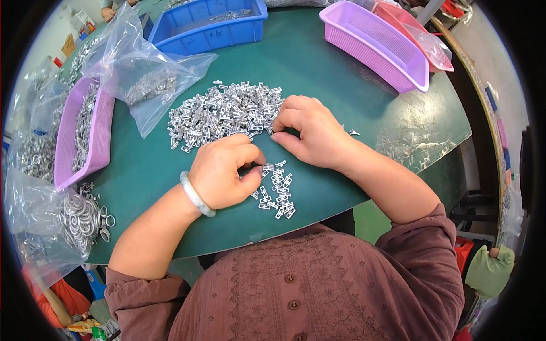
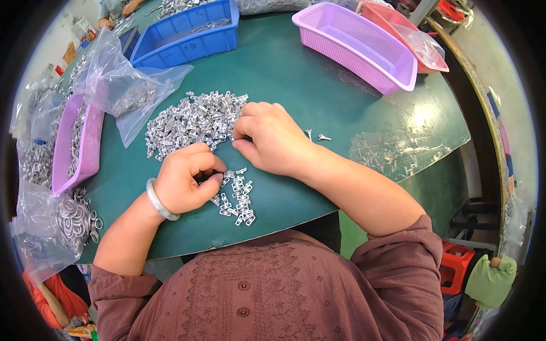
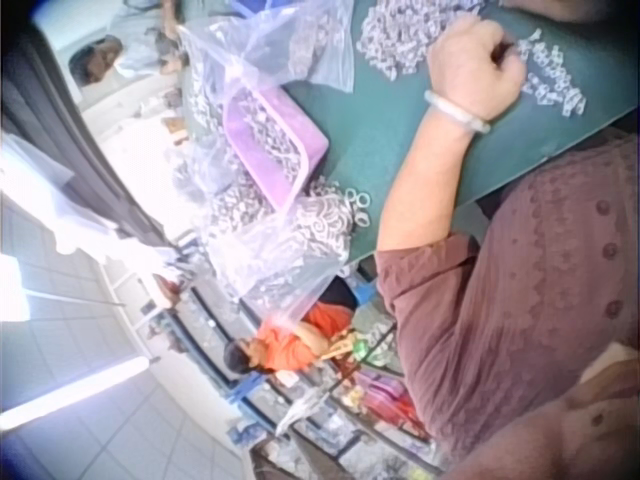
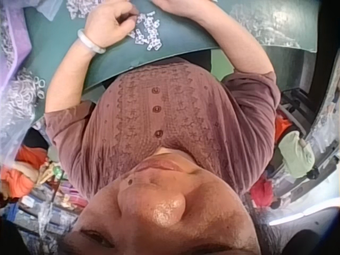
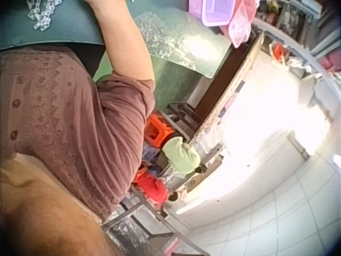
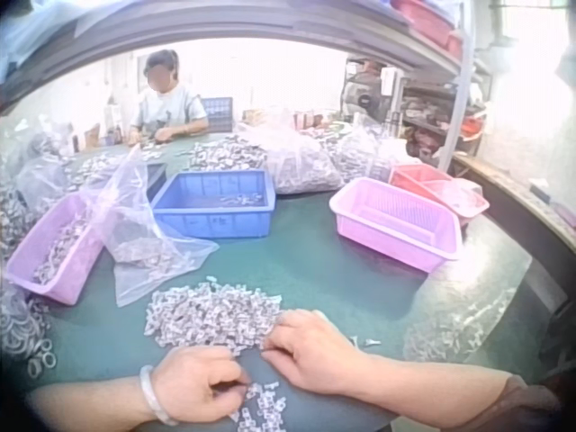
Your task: The person assembles small metal fasteners by joining two components together by hand and sets the finished pieces on the table.
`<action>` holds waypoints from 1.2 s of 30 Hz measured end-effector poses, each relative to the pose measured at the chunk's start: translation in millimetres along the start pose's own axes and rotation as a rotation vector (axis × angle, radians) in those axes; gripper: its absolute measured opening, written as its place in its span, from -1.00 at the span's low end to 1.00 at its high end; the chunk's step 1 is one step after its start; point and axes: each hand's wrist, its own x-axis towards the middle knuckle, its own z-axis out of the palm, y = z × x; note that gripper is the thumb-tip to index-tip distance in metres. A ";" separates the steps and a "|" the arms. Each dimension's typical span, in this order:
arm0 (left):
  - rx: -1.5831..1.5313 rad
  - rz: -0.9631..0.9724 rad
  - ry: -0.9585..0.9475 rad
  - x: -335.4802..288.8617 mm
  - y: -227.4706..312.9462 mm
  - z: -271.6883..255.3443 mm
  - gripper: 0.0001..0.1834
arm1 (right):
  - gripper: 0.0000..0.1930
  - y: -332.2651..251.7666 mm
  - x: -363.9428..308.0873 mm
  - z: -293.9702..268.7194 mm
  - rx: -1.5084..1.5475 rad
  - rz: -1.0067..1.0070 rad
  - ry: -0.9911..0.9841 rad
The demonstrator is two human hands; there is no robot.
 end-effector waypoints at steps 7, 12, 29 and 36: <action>-0.061 -0.027 0.008 0.3 -2.1 1.5 -0.94 | -0.93 -8.9 -1.8 5.5 -0.160 0.073 -0.021; -0.052 -0.044 0.106 0.2 -5.6 4.9 -0.85 | -0.94 -6.4 -2.9 2.5 -0.110 0.067 -0.025; 0.236 -0.067 0.129 2.4 -4.8 1.9 -0.76 | -0.82 53.5 130.6 -57.8 -0.175 0.026 0.197; 0.271 -0.075 0.147 0.1 -3.8 2.5 -0.78 | -0.94 12.4 31.8 -32.2 -0.109 -0.057 -0.236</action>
